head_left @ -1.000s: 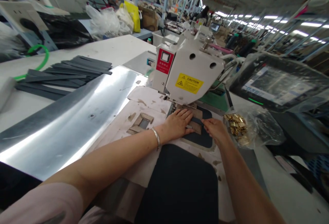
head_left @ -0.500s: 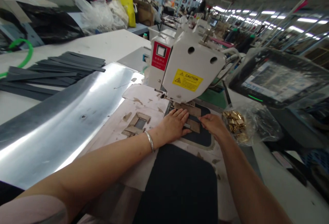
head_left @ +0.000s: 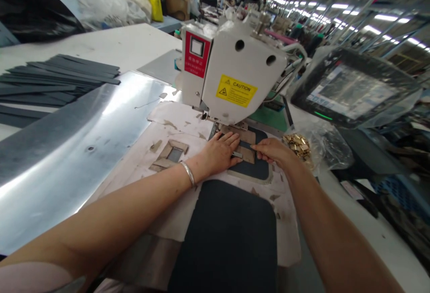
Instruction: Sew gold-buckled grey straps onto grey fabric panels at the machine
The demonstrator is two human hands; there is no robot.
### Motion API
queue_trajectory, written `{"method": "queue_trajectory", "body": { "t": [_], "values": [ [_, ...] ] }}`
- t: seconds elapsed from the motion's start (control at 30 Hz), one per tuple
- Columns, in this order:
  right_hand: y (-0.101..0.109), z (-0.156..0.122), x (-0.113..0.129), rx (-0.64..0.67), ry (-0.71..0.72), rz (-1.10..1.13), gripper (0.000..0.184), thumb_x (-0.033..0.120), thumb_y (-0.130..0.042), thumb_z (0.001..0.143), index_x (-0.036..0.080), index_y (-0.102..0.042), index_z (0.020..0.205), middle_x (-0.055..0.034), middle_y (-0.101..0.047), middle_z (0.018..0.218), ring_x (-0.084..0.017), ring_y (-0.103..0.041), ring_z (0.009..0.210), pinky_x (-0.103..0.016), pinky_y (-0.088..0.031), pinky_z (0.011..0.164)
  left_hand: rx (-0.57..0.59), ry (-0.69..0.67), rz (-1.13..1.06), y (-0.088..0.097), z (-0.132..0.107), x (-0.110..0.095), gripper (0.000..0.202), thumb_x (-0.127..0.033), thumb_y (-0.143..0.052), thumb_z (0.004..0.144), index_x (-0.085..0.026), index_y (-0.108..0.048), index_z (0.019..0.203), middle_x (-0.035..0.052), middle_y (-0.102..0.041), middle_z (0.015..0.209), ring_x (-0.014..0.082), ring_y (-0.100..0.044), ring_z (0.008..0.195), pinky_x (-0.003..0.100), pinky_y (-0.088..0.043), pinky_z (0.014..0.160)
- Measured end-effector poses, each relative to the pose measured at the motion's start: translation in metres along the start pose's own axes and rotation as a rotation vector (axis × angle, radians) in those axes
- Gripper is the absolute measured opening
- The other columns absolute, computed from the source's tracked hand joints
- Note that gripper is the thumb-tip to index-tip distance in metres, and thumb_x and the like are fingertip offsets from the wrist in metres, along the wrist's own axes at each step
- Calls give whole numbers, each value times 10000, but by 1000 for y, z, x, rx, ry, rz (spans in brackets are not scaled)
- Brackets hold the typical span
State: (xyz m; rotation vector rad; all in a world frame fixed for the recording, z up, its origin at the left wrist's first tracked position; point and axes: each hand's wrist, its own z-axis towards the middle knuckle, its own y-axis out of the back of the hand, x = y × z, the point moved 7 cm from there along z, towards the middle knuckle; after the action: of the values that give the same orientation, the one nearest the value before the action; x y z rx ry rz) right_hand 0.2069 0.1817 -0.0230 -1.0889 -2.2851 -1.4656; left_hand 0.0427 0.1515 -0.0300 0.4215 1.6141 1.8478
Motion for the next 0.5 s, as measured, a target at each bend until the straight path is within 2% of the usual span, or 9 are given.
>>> {"method": "queue_trajectory", "body": {
  "t": [0.1,0.2,0.3,0.4,0.5],
  "values": [
    [0,2,0,1,11,-18,317,196,-647,854,163,-520,566,36,-514,455,-52,-376,366,-179,-264,377,-45,-11,0,-1,-1,1,604,-507,-401,969,-124,-414,1435,111,-383,1517,260,-351,1399,426,-235,1152],
    [11,6,4,-115,104,-122,297,209,-673,835,173,-531,577,46,-495,448,-65,-407,393,-180,-265,385,-50,-7,-2,-1,-2,1,607,-505,-402,969,-116,-412,1436,104,-389,1514,258,-348,1399,426,-235,1153],
    [20,7,11,-214,218,-155,243,193,-737,775,174,-576,594,40,-527,477,-82,-496,457,-165,-362,437,-34,-3,7,1,-2,-1,604,-494,-410,969,-112,-408,1438,108,-388,1514,261,-346,1400,426,-244,1148],
    [20,5,7,-157,175,66,227,120,-717,785,162,-575,613,15,-586,520,-94,-562,495,-174,-476,506,-37,-6,17,5,-3,-2,598,-485,-417,968,-117,-407,1440,109,-390,1513,262,-346,1399,419,-242,1148],
    [12,0,2,-48,84,371,248,56,-667,822,148,-553,621,-3,-597,540,-91,-587,509,-182,-536,540,-19,1,21,6,-3,-3,608,-480,-419,969,-105,-391,1447,112,-381,1518,259,-344,1400,423,-237,1151]
  ]
}}
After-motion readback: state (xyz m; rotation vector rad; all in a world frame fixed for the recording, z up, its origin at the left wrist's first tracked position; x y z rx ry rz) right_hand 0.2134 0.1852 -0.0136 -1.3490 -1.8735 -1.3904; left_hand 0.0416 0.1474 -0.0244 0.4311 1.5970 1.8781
